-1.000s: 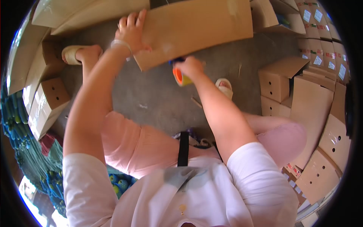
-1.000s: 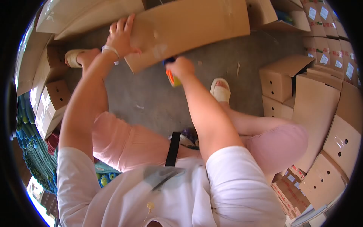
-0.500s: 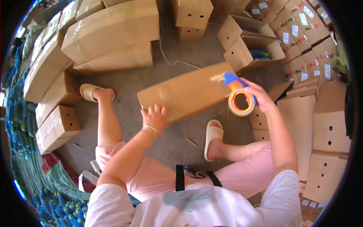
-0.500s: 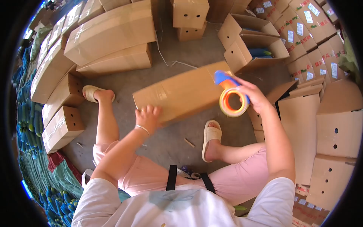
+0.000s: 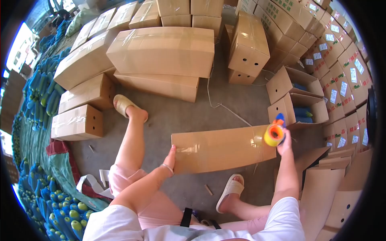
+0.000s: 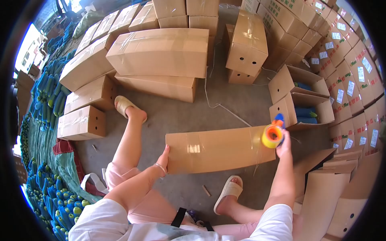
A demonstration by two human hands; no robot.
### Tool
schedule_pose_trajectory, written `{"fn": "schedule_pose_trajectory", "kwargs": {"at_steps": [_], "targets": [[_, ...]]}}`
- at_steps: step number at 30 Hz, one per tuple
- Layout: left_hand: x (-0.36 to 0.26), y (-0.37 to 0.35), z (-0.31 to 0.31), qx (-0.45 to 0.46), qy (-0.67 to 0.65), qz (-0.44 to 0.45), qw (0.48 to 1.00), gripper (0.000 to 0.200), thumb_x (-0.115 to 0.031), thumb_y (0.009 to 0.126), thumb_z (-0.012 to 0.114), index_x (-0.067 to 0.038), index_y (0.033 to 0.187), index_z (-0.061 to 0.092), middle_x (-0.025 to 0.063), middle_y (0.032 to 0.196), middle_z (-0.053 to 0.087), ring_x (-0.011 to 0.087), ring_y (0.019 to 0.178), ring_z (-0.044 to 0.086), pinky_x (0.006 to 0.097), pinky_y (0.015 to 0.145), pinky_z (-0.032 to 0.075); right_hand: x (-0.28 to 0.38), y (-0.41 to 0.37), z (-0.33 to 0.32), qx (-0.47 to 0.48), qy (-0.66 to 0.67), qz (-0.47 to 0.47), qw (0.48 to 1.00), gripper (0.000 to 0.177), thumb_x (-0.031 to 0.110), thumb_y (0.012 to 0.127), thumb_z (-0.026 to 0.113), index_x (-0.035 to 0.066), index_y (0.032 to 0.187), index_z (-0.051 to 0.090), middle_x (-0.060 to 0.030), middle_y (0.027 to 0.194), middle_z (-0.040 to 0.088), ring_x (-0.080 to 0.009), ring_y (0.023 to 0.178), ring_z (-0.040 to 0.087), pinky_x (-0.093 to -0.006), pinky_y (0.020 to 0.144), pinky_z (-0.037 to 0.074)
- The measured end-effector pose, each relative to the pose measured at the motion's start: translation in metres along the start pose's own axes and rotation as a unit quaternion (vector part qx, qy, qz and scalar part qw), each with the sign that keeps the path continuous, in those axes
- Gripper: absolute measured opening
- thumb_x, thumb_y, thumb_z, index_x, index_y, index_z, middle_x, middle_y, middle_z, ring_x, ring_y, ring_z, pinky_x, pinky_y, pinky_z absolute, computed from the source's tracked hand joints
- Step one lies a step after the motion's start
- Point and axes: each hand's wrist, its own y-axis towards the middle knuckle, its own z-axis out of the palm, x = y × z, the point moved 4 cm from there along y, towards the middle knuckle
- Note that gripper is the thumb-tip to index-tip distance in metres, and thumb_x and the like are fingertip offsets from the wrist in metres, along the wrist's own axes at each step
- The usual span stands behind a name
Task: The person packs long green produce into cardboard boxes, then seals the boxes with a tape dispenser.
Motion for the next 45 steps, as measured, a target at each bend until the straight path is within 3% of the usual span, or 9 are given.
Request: {"fn": "schedule_pose_trajectory", "kwargs": {"at_steps": [11,19,21,24,26,31,36,39,45], "targets": [[-0.014,-0.023,-0.040,0.035,-0.071,0.032,0.996,0.075,-0.063,0.087,0.053,-0.015,0.143,0.038,0.0081,0.143,0.044,0.0269,0.129,0.043,0.0445,0.105,0.035,0.107,-0.089,0.097,0.063,-0.182,-0.098,0.976,0.031,0.037,0.086,0.059,0.010,0.101,0.063,0.0009,0.088,0.061,-0.0079,0.080,0.053,-0.0248,0.071,0.044],[-0.241,-0.186,-0.053,0.195,-0.094,0.401,0.890,0.078,-0.068,0.092,0.030,-0.007,0.139,0.041,0.0114,0.135,0.051,0.0306,0.123,0.050,0.0492,0.097,0.043,0.333,-0.183,0.320,0.278,-0.017,-0.376,0.884,0.032,0.033,0.092,0.053,0.006,0.106,0.059,-0.0057,0.103,0.065,-0.0164,0.097,0.063,-0.0338,0.093,0.049],[-0.311,-0.204,-0.069,0.074,-0.149,0.491,0.855,0.074,-0.062,0.093,0.038,-0.013,0.148,0.026,0.0125,0.143,0.043,0.0312,0.129,0.043,0.0569,0.099,0.035,0.223,-0.219,0.198,0.174,-0.051,-0.192,0.965,0.027,0.021,0.088,0.059,-0.002,0.099,0.065,-0.0089,0.096,0.068,-0.0155,0.088,0.064,-0.0285,0.080,0.051],[-0.359,-0.209,-0.053,-0.119,-0.001,0.697,0.707,0.060,-0.041,0.095,0.050,-0.014,0.146,0.033,0.0116,0.149,0.033,0.0264,0.135,0.034,0.0500,0.107,0.027,0.300,-0.198,0.267,0.245,-0.025,-0.339,0.908,0.033,0.031,0.087,0.054,0.000,0.096,0.063,-0.0078,0.094,0.068,-0.0178,0.087,0.064,-0.0322,0.084,0.050],[-0.371,-0.152,-0.043,-0.302,0.386,0.766,0.416,0.071,-0.029,0.085,0.067,-0.017,0.145,0.032,0.0215,0.151,0.024,0.0418,0.138,0.026,0.0503,0.112,0.025,0.317,-0.106,0.373,0.436,0.162,-0.233,0.854,0.036,0.033,0.086,0.057,0.000,0.100,0.064,-0.0111,0.096,0.068,-0.0217,0.087,0.065,-0.0328,0.082,0.051],[-0.300,-0.098,0.050,-0.270,0.585,0.638,0.423,0.092,-0.038,0.081,0.070,-0.010,0.150,0.016,0.0230,0.153,0.016,0.0446,0.141,0.015,0.0468,0.114,0.020,0.170,-0.179,0.263,0.405,-0.168,-0.245,0.865,0.052,0.032,0.088,0.058,-0.003,0.126,0.054,-0.0098,0.114,0.062,-0.0123,0.101,0.057,-0.0264,0.090,0.044],[-0.336,-0.021,0.104,-0.125,0.409,0.571,0.701,0.106,-0.039,0.084,0.068,0.008,0.145,-0.005,0.0310,0.150,0.017,0.0377,0.140,0.022,0.0379,0.115,0.018,0.120,-0.055,0.098,0.140,-0.370,-0.264,0.880,0.066,0.033,0.082,0.068,0.003,0.137,0.047,-0.0129,0.118,0.062,-0.0143,0.107,0.057,-0.0262,0.093,0.043],[-0.386,0.020,0.137,-0.081,0.392,0.563,0.723,0.108,-0.042,0.083,0.068,0.008,0.146,-0.005,0.0295,0.151,0.018,0.0374,0.141,0.022,0.0379,0.115,0.017,0.123,0.028,0.025,-0.041,-0.620,-0.250,0.743,0.072,0.051,0.076,0.061,0.016,0.138,0.048,-0.0183,0.126,0.059,-0.0305,0.128,0.046,-0.0572,0.111,0.007],[-0.392,0.020,0.174,-0.240,0.397,0.600,0.652,0.099,-0.044,0.083,0.065,0.002,0.149,0.006,0.0235,0.152,0.022,0.0350,0.142,0.020,0.0378,0.115,0.015,0.125,0.070,0.028,0.043,-0.545,-0.173,0.819,0.073,0.046,0.068,0.071,0.014,0.132,0.055,-0.0198,0.111,0.065,-0.0306,0.103,0.064,-0.0320,0.089,0.047]]}}
